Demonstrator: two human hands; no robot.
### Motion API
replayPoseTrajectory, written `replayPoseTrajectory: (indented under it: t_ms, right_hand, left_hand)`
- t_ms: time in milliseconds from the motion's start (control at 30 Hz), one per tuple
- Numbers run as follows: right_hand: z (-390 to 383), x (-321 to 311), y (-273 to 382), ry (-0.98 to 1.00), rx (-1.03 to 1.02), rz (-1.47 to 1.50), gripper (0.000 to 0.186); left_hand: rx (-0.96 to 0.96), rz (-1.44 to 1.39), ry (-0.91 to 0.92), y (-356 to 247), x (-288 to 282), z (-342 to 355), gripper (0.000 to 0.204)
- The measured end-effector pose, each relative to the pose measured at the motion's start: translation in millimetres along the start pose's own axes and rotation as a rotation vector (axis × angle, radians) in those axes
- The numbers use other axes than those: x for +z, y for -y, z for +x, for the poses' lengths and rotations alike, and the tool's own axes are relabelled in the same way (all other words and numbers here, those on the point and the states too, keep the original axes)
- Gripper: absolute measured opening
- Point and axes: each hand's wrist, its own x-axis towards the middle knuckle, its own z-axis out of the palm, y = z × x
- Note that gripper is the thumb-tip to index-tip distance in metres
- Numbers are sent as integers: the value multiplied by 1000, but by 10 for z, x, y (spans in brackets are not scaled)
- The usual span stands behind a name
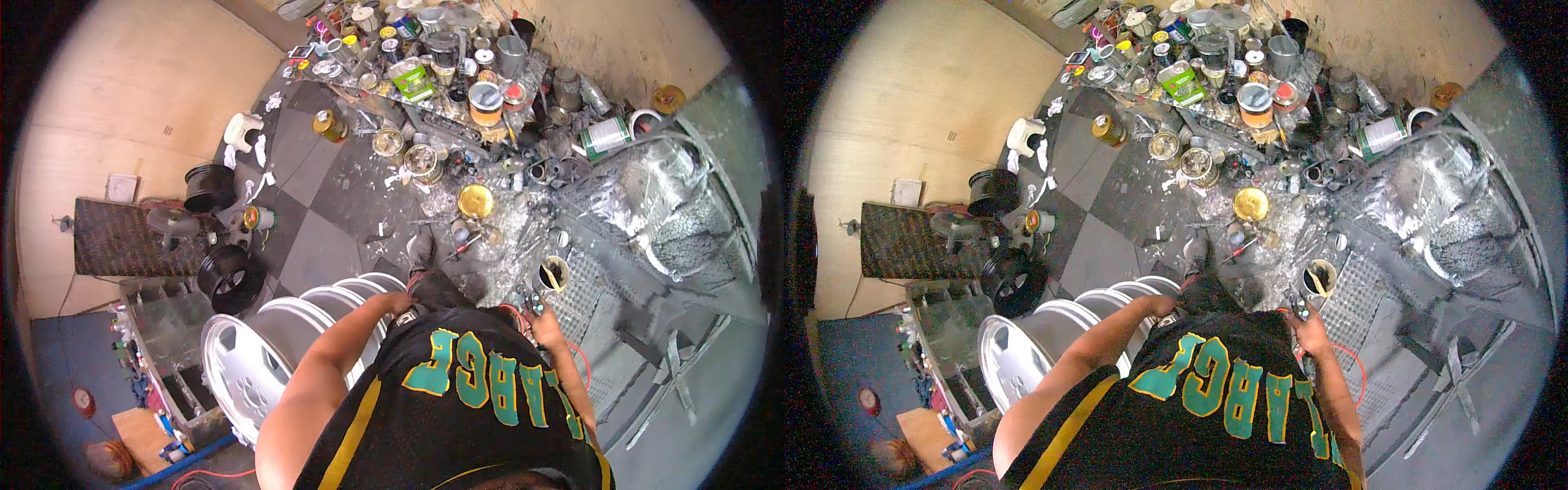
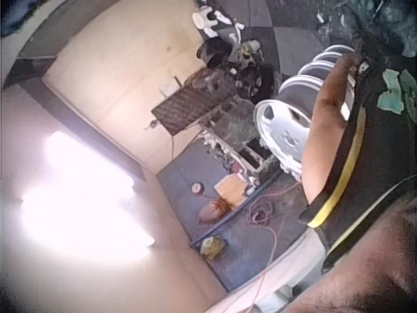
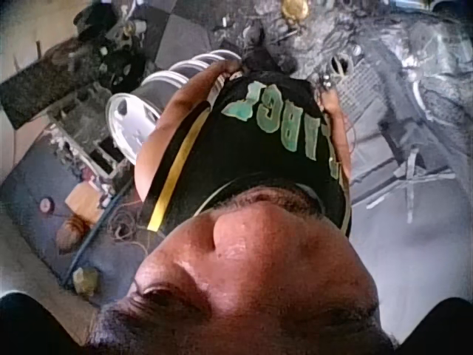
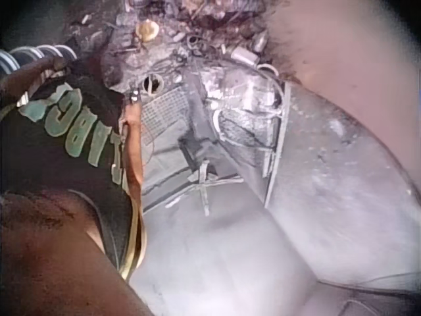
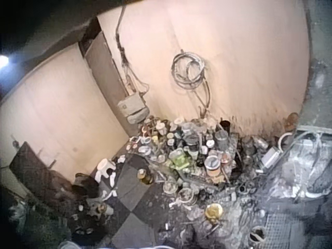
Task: Spray painting a car wheel in a paint booth.
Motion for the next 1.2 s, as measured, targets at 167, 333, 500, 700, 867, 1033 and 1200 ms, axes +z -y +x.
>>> replayPoseTrajectory:
  t_ms: [167, 333, 500, 700, 867, 1033, 1200]
  right_hand:
    - [254, 152, 427, 54, 130, 184, 50]
    - [773, 327, 366, 120, 9, 398, 28]
    - [1107, 291, 987, 99, 27, 264, 38]
    - [1517, 244, 2413, 89, 47, 42, 41]
    - [2480, 286, 2749, 97, -46, 200, 33]
    - [3068, 232, 2741, 161, -263, 11, 33]
    - [3493, 603, 3274, 191, -273, -214, 48]
  left_hand:
    - [351, 1326, -283, -467, -362, -252, 32]
    - [565, 643, -550, -1144, -1200, -841, 24]
    - [620, 210, -876, -1034, -2122, -1104, 27]
    - [403, 115, -1143, -337, -2430, -1037, 31]
    - [189, 217, -947, 374, -2006, -528, 41]
    - [296, 17, -887, 542, -1406, -355, 42]
    - [314, -544, -1016, 599, -1261, -439, 40]
